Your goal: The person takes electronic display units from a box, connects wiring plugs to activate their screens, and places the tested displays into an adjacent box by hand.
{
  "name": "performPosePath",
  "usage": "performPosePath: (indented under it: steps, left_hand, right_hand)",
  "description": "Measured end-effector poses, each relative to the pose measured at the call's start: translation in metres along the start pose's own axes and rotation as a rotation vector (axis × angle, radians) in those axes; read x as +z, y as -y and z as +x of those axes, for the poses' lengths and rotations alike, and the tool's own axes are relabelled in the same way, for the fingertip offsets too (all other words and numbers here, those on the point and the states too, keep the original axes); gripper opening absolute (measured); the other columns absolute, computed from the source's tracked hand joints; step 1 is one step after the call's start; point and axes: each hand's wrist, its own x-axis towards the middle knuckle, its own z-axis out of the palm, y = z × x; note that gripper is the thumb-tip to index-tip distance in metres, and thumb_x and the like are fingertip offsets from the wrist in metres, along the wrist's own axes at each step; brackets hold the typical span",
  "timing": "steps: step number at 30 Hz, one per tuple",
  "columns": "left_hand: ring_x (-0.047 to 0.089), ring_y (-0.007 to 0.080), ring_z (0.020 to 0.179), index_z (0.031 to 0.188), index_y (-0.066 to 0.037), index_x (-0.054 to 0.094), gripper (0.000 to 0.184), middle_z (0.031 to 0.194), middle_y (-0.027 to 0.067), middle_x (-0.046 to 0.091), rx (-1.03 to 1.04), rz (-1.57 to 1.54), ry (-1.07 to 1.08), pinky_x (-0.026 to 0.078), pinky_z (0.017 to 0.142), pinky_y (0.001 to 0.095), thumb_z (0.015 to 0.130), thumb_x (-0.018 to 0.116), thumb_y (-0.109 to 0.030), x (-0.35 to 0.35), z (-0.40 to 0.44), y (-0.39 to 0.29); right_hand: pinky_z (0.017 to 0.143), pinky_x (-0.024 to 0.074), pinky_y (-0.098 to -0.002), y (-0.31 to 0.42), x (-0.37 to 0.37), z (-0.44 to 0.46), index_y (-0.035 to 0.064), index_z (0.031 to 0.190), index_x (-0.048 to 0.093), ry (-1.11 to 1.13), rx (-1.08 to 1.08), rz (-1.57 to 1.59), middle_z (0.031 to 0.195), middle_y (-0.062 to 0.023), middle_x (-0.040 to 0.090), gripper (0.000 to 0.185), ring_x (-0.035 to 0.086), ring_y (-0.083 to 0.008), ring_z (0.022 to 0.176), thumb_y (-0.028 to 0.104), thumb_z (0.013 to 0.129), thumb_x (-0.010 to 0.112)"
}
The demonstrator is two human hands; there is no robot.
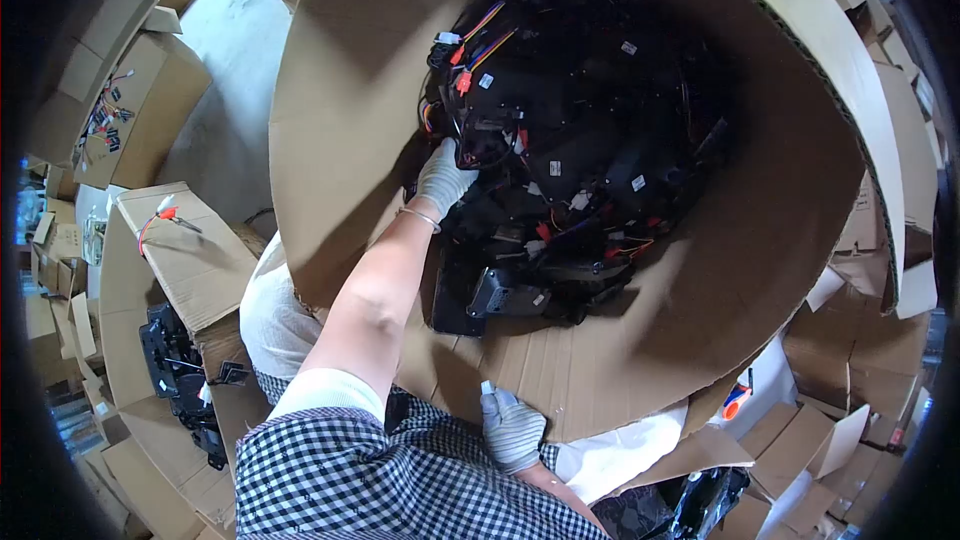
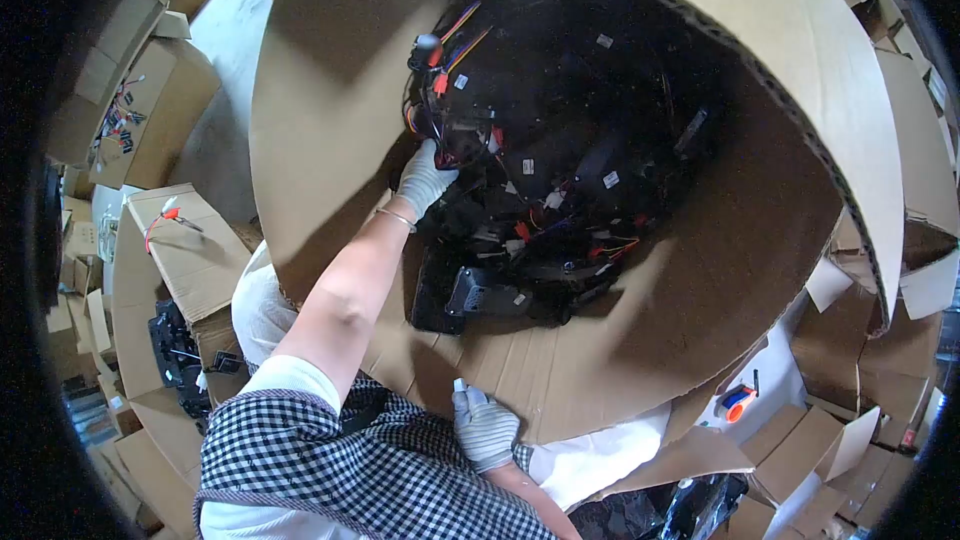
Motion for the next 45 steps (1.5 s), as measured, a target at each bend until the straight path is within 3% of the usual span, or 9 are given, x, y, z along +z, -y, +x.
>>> performPosePath:
  steps: [8,13,17,23,27,31,37,43,45]
  left_hand:
    - [0.058,0.0161,0.067,0.1,-0.011,0.064,0.024,0.077,0.0068,0.065,0.062,-0.422,0.193,0.048,0.066,0.0309,0.076,0.065,-0.013,-0.054,-0.077,-0.032]
    - [0.061,0.0213,0.067,0.1,-0.01,0.062,0.025,0.073,0.0108,0.062,-0.143,-0.241,0.385,0.049,0.066,0.0334,0.076,0.059,-0.014,-0.135,-0.212,-0.094]
    - [0.061,0.0353,0.083,0.096,-0.008,0.06,0.025,0.086,0.0187,0.063,0.106,-0.01,0.338,0.048,0.074,0.0431,0.075,0.059,-0.022,-0.144,-0.3,-0.083]
    - [0.064,0.027,0.077,0.102,-0.012,0.059,0.025,0.096,0.01,0.063,0.346,0.556,0.253,0.05,0.063,0.042,0.084,0.054,-0.029,-0.169,-0.342,-0.086]
    - [0.064,0.0246,0.07,0.082,-0.014,0.063,0.017,0.078,0.0066,0.065,0.45,0.707,0.109,0.049,0.059,0.0405,0.082,0.056,-0.03,-0.205,-0.318,-0.101]
    - [0.064,0.029,0.075,0.096,-0.012,0.066,0.025,0.081,0.0106,0.066,0.481,0.302,0.083,0.049,0.067,0.0416,0.078,0.065,-0.03,-0.232,-0.305,-0.148]
    - [0.063,0.0298,0.088,0.112,-0.012,0.06,0.033,0.093,0.0148,0.064,0.42,-0.035,0.583,0.049,0.081,0.0356,0.082,0.063,-0.025,-0.227,-0.33,-0.136]
    - [0.065,0.026,0.065,0.097,-0.013,0.067,0.018,0.074,0.0089,0.066,0.509,0.7,0.185,0.05,0.06,0.0386,0.082,0.06,-0.02,-0.28,-0.347,-0.136]
    - [0.063,0.0185,0.058,0.095,-0.008,0.067,0.017,0.071,0.0081,0.065,0.604,0.047,-0.073,0.047,0.052,0.0312,0.081,0.061,-0.016,-0.309,-0.355,-0.142]
  right_hand:
    - [0.055,0.0477,-0.0421,0.008,-0.004,0.002,0.0079,0.091,0.064,0.028,0.087,-0.062,0.074,-0.0132,0.064,0.027,0.061,-0.0316,0.061,0.029,0.093,0.046]
    - [0.054,0.0478,-0.0446,0.018,-0.015,0.003,0.0085,0.088,0.062,-0.153,-0.053,-0.09,0.074,-0.0136,0.064,0.031,0.062,-0.0325,0.063,0.032,0.094,0.043]
    - [0.058,0.0471,-0.0447,0.015,-0.012,0.001,0.01,0.094,0.063,-0.027,0.121,0.007,0.077,-0.0163,0.063,0.03,0.061,-0.0367,0.068,0.036,0.093,0.047]
    - [0.059,0.0476,-0.0428,0.0,-0.011,-0.01,0.0075,0.086,0.063,-0.196,-0.048,0.293,0.075,-0.0176,0.062,0.028,0.06,-0.0366,0.068,0.033,0.092,0.052]
    - [0.056,0.0453,-0.0317,-0.002,-0.027,-0.035,0.0039,0.091,0.064,-0.083,0.037,0.538,0.064,-0.0093,0.059,0.031,0.057,-0.0178,0.057,0.031,0.094,0.049]
    - [0.057,0.0441,-0.0281,0.013,-0.038,-0.05,0.0028,0.089,0.064,-0.072,0.142,0.693,0.063,-0.0049,0.057,0.036,0.054,-0.0125,0.058,0.035,0.093,0.051]
    - [0.056,0.0424,-0.0259,0.027,-0.059,-0.062,0.0016,0.089,0.064,-0.076,0.172,0.791,0.065,-0.0017,0.056,0.039,0.052,-0.0094,0.06,0.038,0.094,0.051]
    - [0.057,0.0439,-0.028,0.017,-0.052,-0.056,0.0047,0.094,0.064,-0.226,-0.011,0.771,0.065,-0.0039,0.058,0.021,0.054,-0.0113,0.059,0.021,0.094,0.051]
    - [0.061,0.0407,-0.0213,0.03,-0.07,-0.059,0.0034,0.087,0.062,-0.179,0.052,0.759,0.074,0.0036,0.057,0.019,0.047,-0.0048,0.066,0.02,0.093,0.054]
